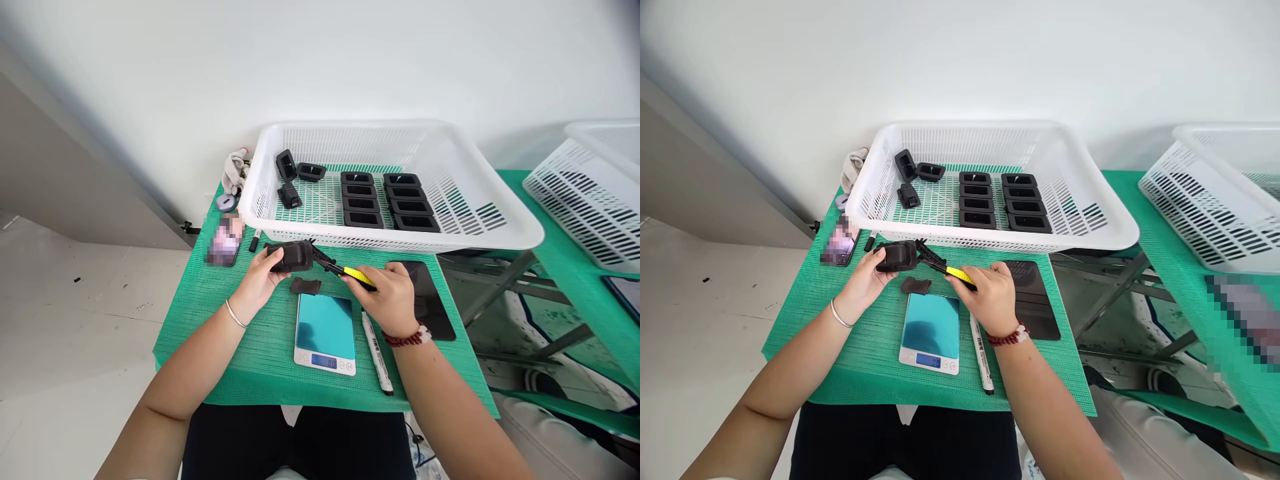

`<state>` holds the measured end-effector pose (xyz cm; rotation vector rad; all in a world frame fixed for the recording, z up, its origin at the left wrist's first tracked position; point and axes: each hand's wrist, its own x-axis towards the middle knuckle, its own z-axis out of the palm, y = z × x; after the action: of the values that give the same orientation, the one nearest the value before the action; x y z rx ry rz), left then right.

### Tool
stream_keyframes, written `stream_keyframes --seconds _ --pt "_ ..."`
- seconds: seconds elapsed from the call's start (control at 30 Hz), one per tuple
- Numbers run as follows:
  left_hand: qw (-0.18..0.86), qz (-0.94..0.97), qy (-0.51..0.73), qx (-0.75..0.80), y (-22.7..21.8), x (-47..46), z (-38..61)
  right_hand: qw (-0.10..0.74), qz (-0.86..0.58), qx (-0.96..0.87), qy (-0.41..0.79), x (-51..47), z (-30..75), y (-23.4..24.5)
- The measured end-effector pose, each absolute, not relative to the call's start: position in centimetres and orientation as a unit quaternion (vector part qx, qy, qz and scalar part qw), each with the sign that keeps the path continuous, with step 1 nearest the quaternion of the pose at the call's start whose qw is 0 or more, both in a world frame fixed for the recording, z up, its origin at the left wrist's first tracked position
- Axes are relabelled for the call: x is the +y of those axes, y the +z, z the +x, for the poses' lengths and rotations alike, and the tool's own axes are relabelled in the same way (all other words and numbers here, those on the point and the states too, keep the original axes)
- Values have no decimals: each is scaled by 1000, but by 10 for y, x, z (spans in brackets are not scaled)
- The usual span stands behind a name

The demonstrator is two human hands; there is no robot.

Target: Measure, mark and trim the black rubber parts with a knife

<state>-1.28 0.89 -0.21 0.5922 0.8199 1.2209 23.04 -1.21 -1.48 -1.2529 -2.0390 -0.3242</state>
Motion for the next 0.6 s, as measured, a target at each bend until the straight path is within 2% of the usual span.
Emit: stream_keyframes --seconds 0.3,0.6 --pt "676 264 565 393 -1 9 -13 342 -466 -809 -110 -14 229 -11" --pt "666 260 573 400 -1 9 -13 370 -452 -805 -102 -15 232 -9"
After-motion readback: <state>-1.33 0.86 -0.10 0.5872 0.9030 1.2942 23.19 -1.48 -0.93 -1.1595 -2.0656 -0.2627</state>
